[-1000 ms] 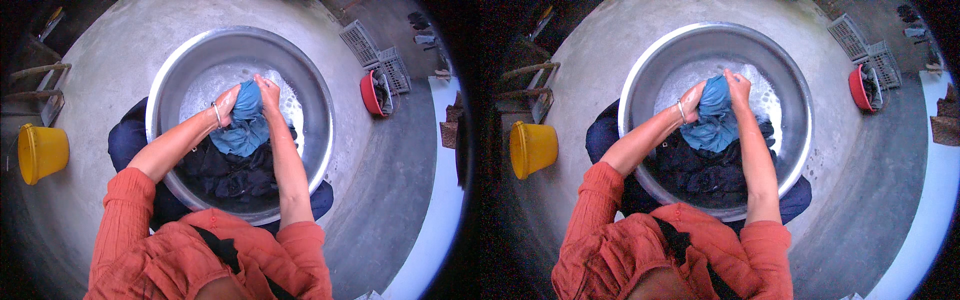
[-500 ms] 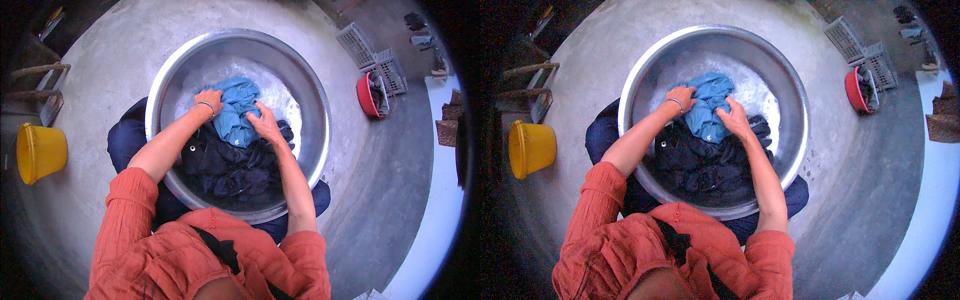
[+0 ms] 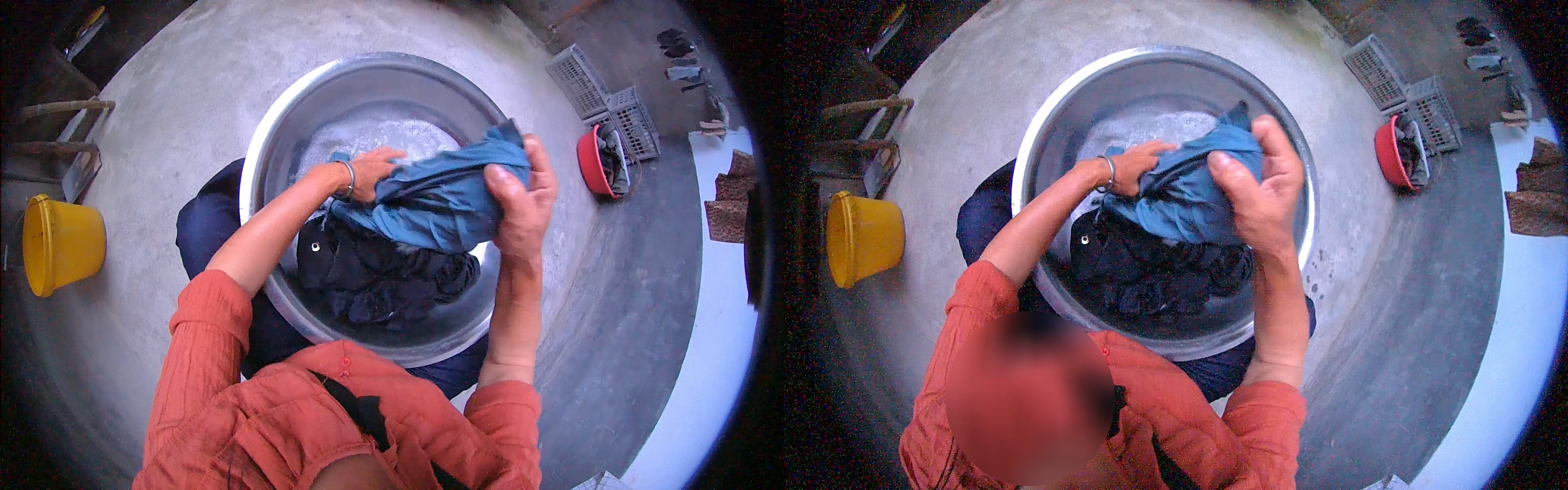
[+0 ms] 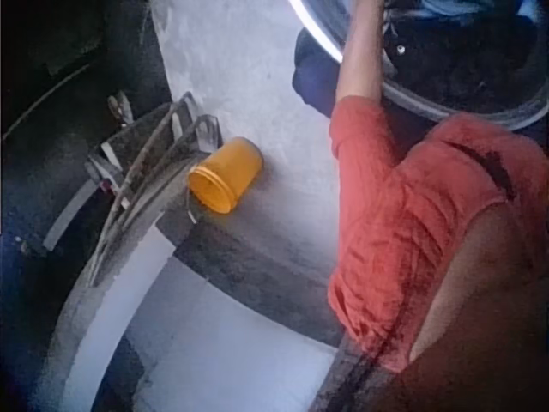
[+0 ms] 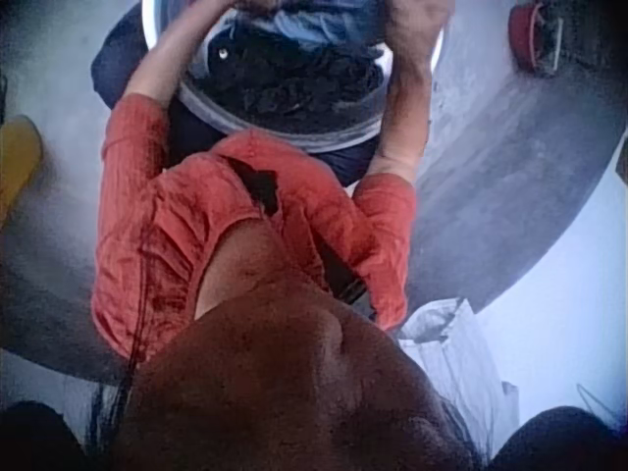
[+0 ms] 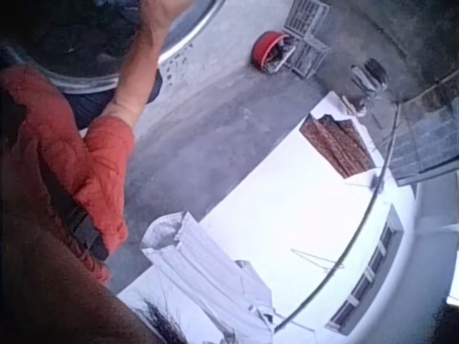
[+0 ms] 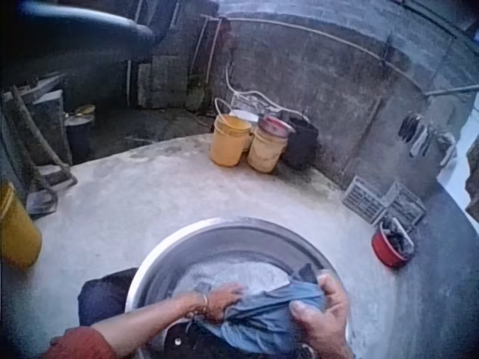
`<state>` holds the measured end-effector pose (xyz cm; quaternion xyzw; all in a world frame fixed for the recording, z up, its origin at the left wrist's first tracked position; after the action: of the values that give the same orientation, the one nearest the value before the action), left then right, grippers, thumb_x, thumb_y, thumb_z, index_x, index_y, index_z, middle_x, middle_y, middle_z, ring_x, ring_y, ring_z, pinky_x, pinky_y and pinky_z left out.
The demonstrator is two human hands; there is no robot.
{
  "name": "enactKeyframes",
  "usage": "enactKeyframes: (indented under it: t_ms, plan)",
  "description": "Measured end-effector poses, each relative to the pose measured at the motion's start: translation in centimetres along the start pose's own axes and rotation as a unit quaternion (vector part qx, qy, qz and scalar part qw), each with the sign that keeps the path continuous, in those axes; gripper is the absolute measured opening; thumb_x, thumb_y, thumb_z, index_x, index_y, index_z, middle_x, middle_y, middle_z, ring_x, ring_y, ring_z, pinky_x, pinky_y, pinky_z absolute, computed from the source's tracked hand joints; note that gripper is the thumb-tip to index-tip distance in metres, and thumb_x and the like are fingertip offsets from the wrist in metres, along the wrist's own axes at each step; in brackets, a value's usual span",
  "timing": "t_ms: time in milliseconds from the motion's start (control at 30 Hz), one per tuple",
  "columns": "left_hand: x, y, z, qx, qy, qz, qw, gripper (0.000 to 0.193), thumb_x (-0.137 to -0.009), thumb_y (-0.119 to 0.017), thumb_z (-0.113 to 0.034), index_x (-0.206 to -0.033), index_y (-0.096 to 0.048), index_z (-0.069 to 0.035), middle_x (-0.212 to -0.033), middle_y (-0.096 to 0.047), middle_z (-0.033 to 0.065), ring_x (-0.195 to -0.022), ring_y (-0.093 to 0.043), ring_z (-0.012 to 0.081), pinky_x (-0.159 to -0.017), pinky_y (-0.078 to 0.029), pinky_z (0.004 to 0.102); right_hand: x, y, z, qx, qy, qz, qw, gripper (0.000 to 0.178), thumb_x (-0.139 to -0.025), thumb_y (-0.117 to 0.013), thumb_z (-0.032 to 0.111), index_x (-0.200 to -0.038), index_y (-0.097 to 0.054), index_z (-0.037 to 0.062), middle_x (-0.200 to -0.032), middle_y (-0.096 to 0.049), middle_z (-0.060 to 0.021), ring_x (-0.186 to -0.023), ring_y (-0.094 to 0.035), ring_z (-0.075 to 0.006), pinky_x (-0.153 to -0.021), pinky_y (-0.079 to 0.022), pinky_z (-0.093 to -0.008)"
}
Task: The person washes a blue shirt by hand in a large metal basin filled with soapy water. They repeatedly scrub, squeeze, and wring the garment, occasionally lifting it to inspect it before submerging it again. Other dark clothes are visible in the basin but are not actively handled.
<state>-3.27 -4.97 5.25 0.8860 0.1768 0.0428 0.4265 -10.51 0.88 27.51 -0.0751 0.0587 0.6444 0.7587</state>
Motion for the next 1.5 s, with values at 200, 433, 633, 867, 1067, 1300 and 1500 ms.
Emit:
enactKeyframes:
  t_ms: [200, 433, 633, 867, 1067, 1300, 1500]
  plan:
    - [0.3, 4.3, -7.1, 0.281, -0.017, 0.082, 0.956, 0.062, -0.063, -0.071, -0.022, -0.117, -0.045, -0.004, -0.095, -0.060, 0.0090, -0.081, -0.056, 0.0195, -0.072, -0.045, 0.0334, -0.7, 6.7, 6.5, -0.032, 0.140, -0.119, 0.982, 0.051, -0.071, -0.057, 0.014, -0.118, -0.044, -0.0012, -0.093, -0.057, -0.0121, -0.080, -0.056, -0.0180, -0.079, -0.046, -0.0319]
    - [1.9, 3.6, -9.6, 0.476, 0.021, 0.103, 0.873, 0.026, -0.085, -0.053, -0.022, -0.098, -0.060, 0.000, -0.087, -0.060, -0.0012, -0.074, -0.052, 0.0052, -0.067, -0.044, 0.0242, -3.2, 4.7, 5.2, 0.099, 0.073, -0.080, 0.989, 0.024, -0.072, -0.064, 0.013, -0.089, -0.053, 0.0012, -0.077, -0.054, -0.0015, -0.065, -0.051, -0.0102, -0.061, -0.043, -0.0230]
    - [2.5, -0.4, 6.7, 0.304, 0.374, -0.256, 0.838, 0.028, -0.083, -0.048, -0.023, -0.092, -0.056, 0.003, -0.083, -0.058, 0.0134, -0.084, -0.055, 0.0207, -0.075, -0.043, 0.0358, -6.5, 9.6, -9.4, 0.338, -0.019, -0.053, 0.939, 0.024, -0.075, -0.066, 0.023, -0.078, -0.055, 0.0017, -0.067, -0.051, 0.0014, -0.063, -0.046, -0.0075, -0.057, -0.040, -0.0234]
    - [7.3, -3.9, 12.6, 0.237, 0.482, -0.332, 0.775, 0.078, -0.064, -0.072, -0.021, -0.127, -0.035, 0.004, -0.113, -0.053, 0.0205, -0.093, -0.057, 0.0286, -0.086, -0.043, 0.0351, -4.0, 13.4, -29.4, 0.554, -0.131, -0.004, 0.822, 0.057, -0.071, -0.065, 0.044, -0.114, -0.052, 0.0096, -0.111, -0.047, -0.0215, -0.105, -0.046, -0.0375, -0.087, -0.040, -0.0419]
    - [4.9, -1.4, 10.4, 0.121, 0.439, -0.278, 0.846, 0.032, -0.070, -0.056, -0.020, -0.095, -0.063, 0.000, -0.091, -0.063, 0.0167, -0.087, -0.059, 0.0253, -0.076, -0.046, 0.0337, -2.7, 8.4, -30.7, 0.277, -0.254, 0.073, 0.924, 0.037, -0.076, -0.061, 0.036, -0.101, -0.058, 0.0085, -0.106, -0.053, -0.0227, -0.099, -0.052, -0.0330, -0.081, -0.041, -0.0421]
    - [4.6, -7.0, 11.3, 0.513, 0.510, -0.328, 0.607, 0.072, -0.069, -0.059, -0.015, -0.133, -0.025, -0.010, -0.124, -0.041, 0.0202, -0.112, -0.040, 0.0325, -0.083, -0.041, 0.0446, -3.9, 9.0, -30.9, 0.556, -0.180, -0.051, 0.810, 0.053, -0.076, -0.054, 0.045, -0.114, -0.055, 0.0073, -0.113, -0.050, -0.0276, -0.111, -0.043, -0.0373, -0.095, -0.033, -0.0412]
    - [4.7, -6.7, 11.3, 0.710, 0.397, -0.278, 0.511, 0.063, -0.073, -0.061, -0.053, -0.114, -0.045, -0.008, -0.099, -0.054, 0.0118, -0.087, -0.051, 0.0215, -0.070, -0.044, 0.0370, 0.7, -5.3, -17.5, 0.238, 0.078, -0.003, 0.968, 0.015, -0.070, -0.063, 0.009, -0.078, -0.056, -0.0019, -0.076, -0.053, -0.0114, -0.072, -0.052, -0.0211, -0.067, -0.042, -0.0301]
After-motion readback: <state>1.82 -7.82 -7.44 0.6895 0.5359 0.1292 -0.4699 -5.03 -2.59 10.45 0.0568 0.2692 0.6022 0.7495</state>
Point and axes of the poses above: each hand's wrist, its own x-axis away from the middle knuckle, its own y-axis out of the back of the hand, z = x × y, the point moved 9 cm from there along -x, towards the middle knuckle
